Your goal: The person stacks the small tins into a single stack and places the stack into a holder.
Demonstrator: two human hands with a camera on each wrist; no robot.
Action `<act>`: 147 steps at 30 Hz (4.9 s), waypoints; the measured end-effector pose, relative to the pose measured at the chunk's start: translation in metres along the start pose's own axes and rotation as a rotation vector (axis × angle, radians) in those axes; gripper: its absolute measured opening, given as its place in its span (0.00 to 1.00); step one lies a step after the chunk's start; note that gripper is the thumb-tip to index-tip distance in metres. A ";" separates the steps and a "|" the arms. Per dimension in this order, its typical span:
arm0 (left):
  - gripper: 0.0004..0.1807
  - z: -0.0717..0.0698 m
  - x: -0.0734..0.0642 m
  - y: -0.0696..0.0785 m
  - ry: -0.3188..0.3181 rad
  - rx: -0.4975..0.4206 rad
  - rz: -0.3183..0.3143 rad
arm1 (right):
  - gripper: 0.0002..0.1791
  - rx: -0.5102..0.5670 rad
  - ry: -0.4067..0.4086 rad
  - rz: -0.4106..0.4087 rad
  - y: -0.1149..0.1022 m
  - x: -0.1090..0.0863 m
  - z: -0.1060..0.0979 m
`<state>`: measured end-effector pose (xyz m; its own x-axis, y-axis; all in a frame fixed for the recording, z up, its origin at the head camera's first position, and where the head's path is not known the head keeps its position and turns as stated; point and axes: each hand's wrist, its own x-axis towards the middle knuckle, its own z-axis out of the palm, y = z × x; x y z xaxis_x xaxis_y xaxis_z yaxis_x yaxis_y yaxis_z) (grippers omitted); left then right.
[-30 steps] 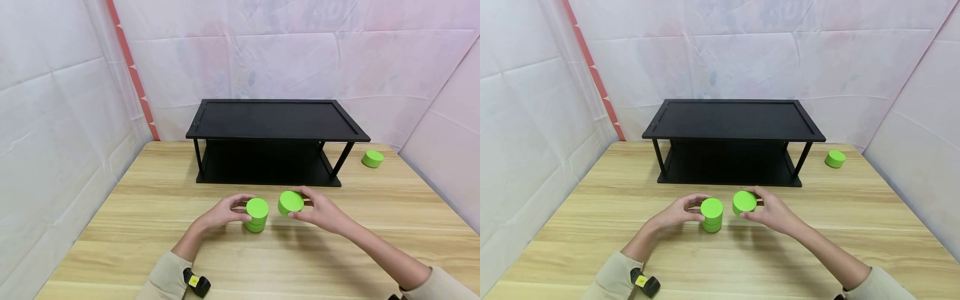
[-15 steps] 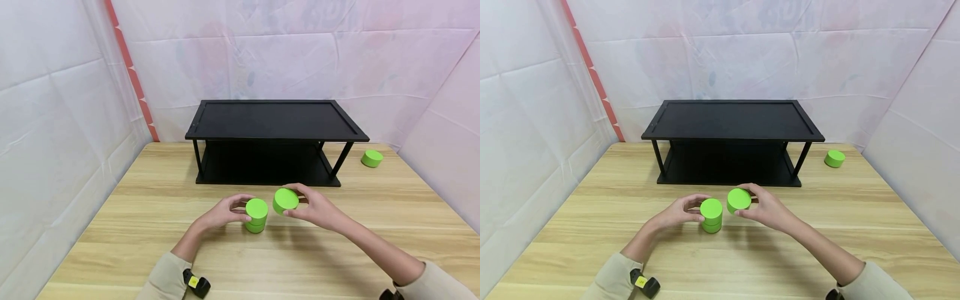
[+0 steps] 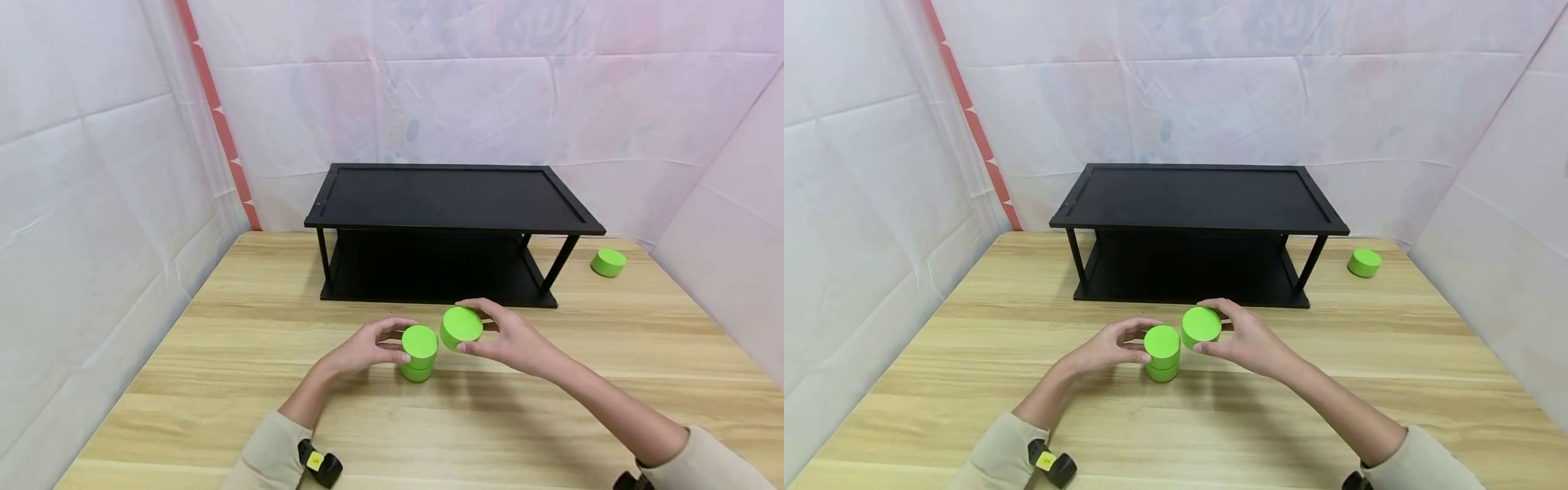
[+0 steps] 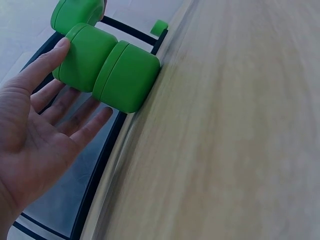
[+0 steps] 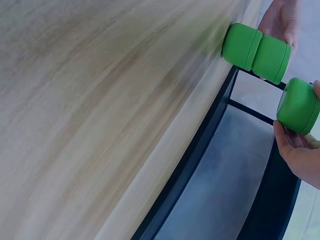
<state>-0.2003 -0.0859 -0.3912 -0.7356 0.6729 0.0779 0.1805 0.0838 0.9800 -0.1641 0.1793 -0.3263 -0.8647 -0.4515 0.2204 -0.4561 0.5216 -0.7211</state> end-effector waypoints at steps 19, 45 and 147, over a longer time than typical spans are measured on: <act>0.30 0.001 -0.001 0.000 -0.002 0.018 0.008 | 0.32 0.025 -0.014 -0.023 -0.006 0.010 0.010; 0.32 0.001 0.000 0.000 0.012 0.005 -0.012 | 0.30 0.040 -0.057 -0.052 -0.014 0.020 0.023; 0.34 0.001 -0.001 0.000 -0.008 -0.004 -0.016 | 0.34 0.092 -0.068 -0.088 -0.018 0.018 0.016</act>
<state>-0.1991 -0.0861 -0.3918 -0.7331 0.6774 0.0604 0.1656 0.0916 0.9819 -0.1678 0.1502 -0.3203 -0.8047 -0.5418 0.2427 -0.5054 0.4108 -0.7588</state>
